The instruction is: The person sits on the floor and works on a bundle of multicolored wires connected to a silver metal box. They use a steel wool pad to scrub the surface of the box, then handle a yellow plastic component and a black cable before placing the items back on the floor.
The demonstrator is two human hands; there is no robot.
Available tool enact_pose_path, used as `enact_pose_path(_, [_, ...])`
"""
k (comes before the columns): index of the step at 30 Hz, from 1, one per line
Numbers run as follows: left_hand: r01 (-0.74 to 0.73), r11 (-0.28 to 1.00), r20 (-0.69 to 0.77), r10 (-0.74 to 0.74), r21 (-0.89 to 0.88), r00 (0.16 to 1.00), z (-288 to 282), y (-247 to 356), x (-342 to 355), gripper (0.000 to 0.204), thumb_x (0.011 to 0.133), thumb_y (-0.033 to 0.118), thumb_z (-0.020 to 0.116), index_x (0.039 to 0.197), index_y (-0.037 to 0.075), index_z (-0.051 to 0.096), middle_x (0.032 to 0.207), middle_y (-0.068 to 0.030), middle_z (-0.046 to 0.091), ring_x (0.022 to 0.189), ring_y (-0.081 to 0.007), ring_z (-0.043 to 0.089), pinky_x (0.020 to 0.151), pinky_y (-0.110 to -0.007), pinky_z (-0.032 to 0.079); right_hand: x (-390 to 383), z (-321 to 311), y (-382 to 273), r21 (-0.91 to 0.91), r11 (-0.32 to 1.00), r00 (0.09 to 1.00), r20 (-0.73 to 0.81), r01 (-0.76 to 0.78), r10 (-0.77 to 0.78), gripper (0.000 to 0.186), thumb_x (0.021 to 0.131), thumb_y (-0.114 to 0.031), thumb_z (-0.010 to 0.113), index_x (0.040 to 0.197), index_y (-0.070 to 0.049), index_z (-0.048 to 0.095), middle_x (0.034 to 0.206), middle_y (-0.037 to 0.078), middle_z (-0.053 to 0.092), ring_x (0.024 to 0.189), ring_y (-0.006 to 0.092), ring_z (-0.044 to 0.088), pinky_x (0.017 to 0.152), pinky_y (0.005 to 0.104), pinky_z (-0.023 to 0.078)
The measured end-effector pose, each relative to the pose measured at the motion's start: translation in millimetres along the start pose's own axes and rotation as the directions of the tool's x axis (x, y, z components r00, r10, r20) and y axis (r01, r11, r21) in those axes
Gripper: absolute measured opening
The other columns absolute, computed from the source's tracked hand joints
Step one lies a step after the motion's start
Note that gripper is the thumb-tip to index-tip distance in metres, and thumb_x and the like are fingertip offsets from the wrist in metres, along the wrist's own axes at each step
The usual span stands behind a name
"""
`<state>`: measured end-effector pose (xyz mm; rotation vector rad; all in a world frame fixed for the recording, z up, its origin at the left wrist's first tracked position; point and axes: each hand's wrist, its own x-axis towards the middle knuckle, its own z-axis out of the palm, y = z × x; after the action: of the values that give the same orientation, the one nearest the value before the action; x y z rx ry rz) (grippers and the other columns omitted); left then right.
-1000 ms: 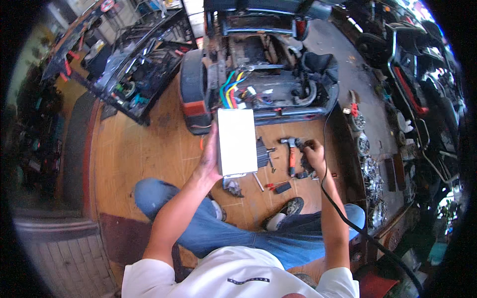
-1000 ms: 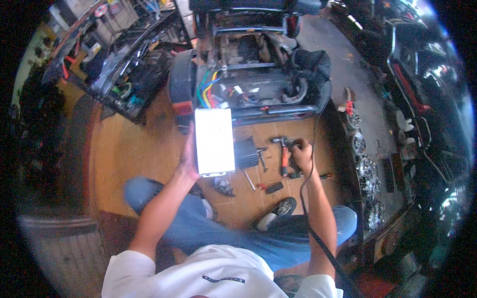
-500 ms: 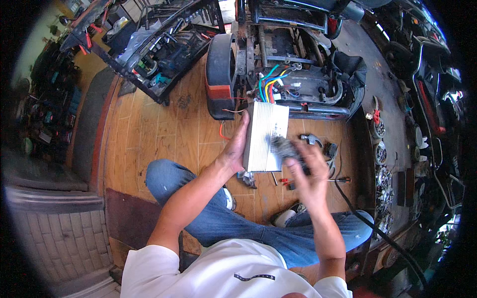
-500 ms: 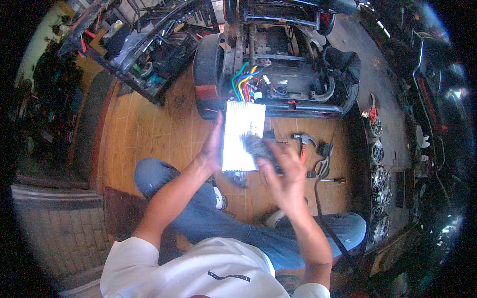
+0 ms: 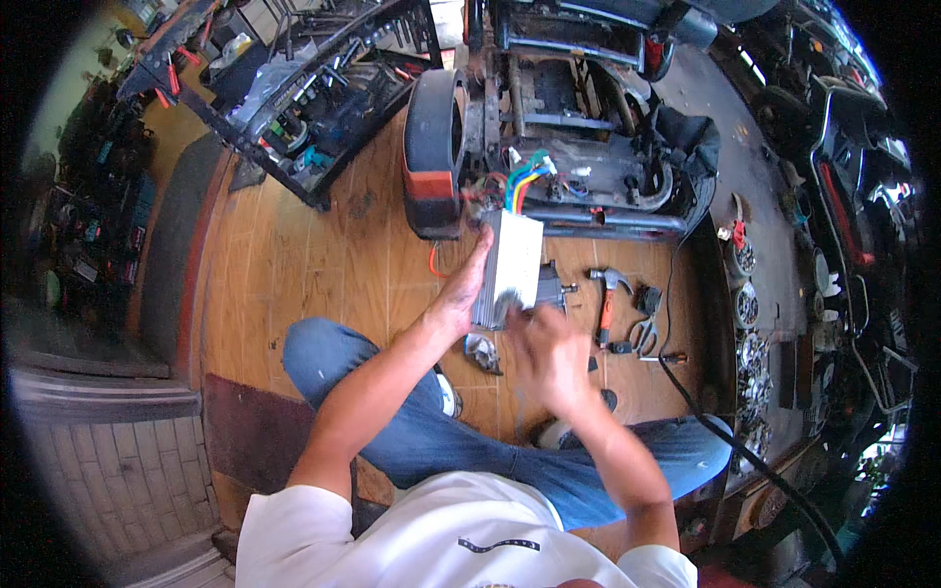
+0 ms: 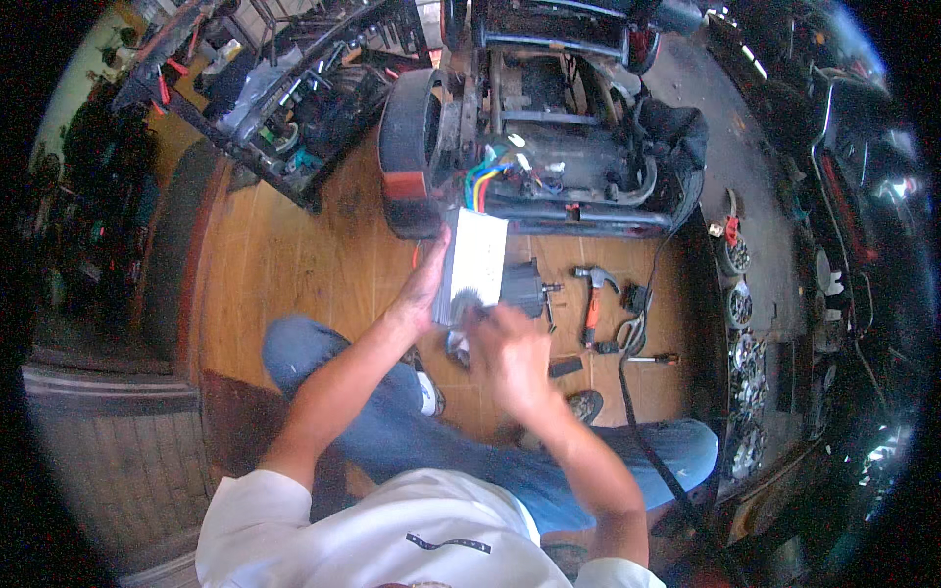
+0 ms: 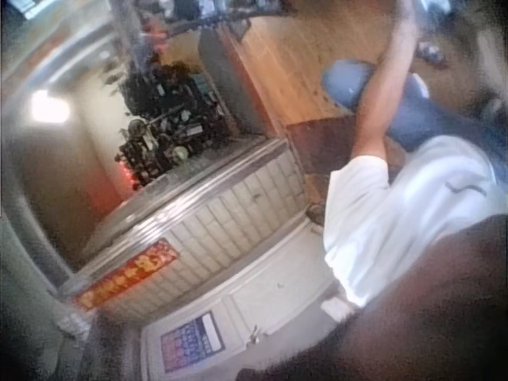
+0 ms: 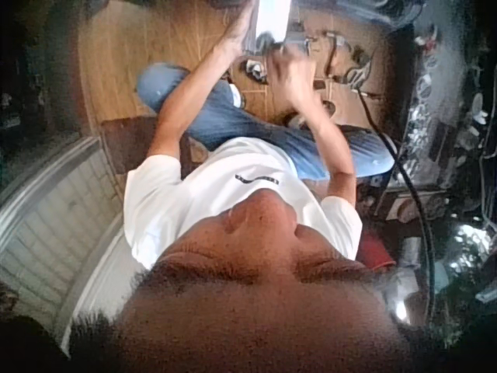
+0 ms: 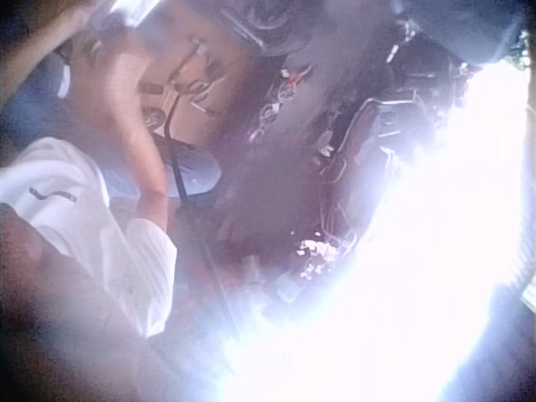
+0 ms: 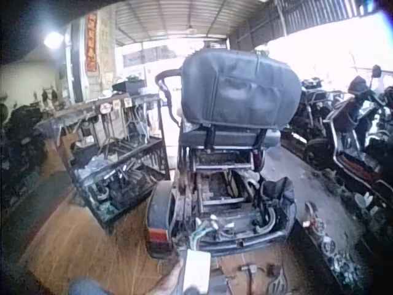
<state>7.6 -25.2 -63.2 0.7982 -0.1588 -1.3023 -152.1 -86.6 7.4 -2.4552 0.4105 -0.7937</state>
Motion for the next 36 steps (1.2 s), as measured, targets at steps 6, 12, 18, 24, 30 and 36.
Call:
enact_pose_path(6, [0.107,0.99,0.106,-0.097,-0.096,0.99,2.3,-1.3,0.9,0.074,0.1,0.069,0.047,0.146,0.011,0.052,0.132,-0.0091,0.066,0.11,-0.0199,0.068,0.093,-0.04,0.059,7.0,3.3,7.3,-0.08,0.995,0.986,0.146,-0.064,0.075,0.012,0.085,-0.009,0.073,0.095,-0.003,0.076,0.087,0.016,0.066,0.071,0.0335,0.068,0.063,0.045,0.055])
enact_pose_path(12, [0.312,0.944,0.003,-0.313,-0.105,0.95,-1.4,-3.1,0.2,0.076,0.1,0.071,0.043,0.145,0.011,0.052,0.123,-0.0089,0.07,0.109,-0.0208,0.07,0.092,-0.041,0.059,24.8,5.0,17.4,-0.077,0.981,0.982,-0.072,-0.178,0.173,0.015,0.091,-0.015,0.068,0.093,-0.003,0.075,0.088,0.018,0.067,0.069,0.0361,0.068,0.06,0.0475,0.053])
enact_pose_path(18, [0.118,0.987,0.099,-0.108,-0.109,0.989,-0.3,-2.0,-2.1,0.072,0.101,0.07,0.041,0.146,0.014,0.051,0.133,-0.0098,0.066,0.112,-0.0237,0.069,0.096,-0.041,0.059,14.3,-2.1,-0.4,0.039,0.994,0.993,0.054,-0.105,0.103,0.018,0.09,-0.017,0.072,0.1,-0.003,0.078,0.092,0.015,0.068,0.068,0.0337,0.069,0.059,0.0451,0.054])
enact_pose_path(24, [0.188,0.955,0.322,-0.108,-0.229,0.941,11.4,7.5,-10.9,0.083,0.098,0.073,0.042,0.155,0.012,0.042,0.142,-0.0154,0.06,0.123,-0.0337,0.065,0.103,-0.052,0.056,18.5,-34.0,43.7,0.318,0.903,0.933,-0.116,-0.289,0.34,0.025,0.093,-0.017,0.072,0.112,-0.001,0.075,0.091,0.012,0.069,0.083,0.0231,0.069,0.072,0.0343,0.053])
enact_pose_path(30, [0.234,0.955,0.281,-0.177,-0.185,0.943,34.2,22.7,-23.5,0.09,0.097,0.077,0.038,0.157,0.01,0.04,0.142,-0.0157,0.059,0.116,-0.0359,0.067,0.099,-0.056,0.056,-27.2,-60.5,61.9,0.607,0.642,0.799,-0.02,-0.468,0.601,0.029,0.1,-0.018,0.07,0.119,0.004,0.071,0.101,0.002,0.068,0.089,0.0088,0.06,0.081,0.0242,0.049])
enact_pose_path(36, [0.151,0.983,0.236,-0.122,-0.108,0.964,34.2,13.0,-14.1,0.098,0.092,0.083,0.038,0.158,0.01,0.037,0.152,-0.0145,0.051,0.127,-0.0306,0.062,0.105,-0.051,0.054,-41.6,-44.8,46.3,0.707,0.494,0.742,0.066,-0.507,0.667,0.043,0.102,-0.022,0.068,0.138,0.0,0.061,0.116,0.008,0.069,0.1,0.013,0.064,0.089,0.0276,0.052])
